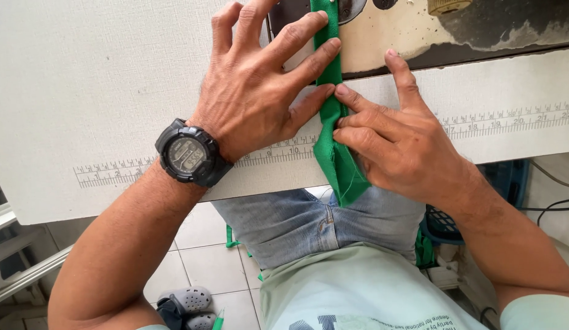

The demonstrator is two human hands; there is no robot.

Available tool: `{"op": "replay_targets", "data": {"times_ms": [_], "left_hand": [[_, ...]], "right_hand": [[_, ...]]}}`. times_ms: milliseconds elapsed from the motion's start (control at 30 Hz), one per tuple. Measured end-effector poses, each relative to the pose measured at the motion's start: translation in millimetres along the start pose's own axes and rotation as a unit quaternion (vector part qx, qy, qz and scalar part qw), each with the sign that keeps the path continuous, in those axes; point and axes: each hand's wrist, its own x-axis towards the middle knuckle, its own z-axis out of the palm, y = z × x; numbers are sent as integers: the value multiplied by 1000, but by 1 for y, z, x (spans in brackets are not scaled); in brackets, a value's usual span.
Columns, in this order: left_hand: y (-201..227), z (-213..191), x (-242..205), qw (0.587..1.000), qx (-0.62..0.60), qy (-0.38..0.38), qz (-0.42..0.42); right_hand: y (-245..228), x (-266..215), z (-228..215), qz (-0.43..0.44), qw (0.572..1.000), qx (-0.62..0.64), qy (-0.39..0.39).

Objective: The person is folding a long green fabric strip lengthwise and pressing it flat on a table to prepare it for sewing.

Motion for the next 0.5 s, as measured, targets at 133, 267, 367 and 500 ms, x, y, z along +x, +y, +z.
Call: {"op": "replay_targets", "data": {"times_ms": [133, 267, 367, 500], "left_hand": [[-3, 1, 3, 1000, 4, 3, 3], [-5, 2, 5, 1000, 1, 8, -11], [-4, 0, 10, 1000, -4, 6, -17], [-14, 7, 21, 992, -90, 34, -84]], "right_hand": [[5, 1, 1, 7, 1000, 14, 2], [10, 4, 3, 13, 1000, 6, 8], [11, 4, 4, 16, 1000, 2, 13], [13, 3, 7, 6, 999, 12, 29]]}}
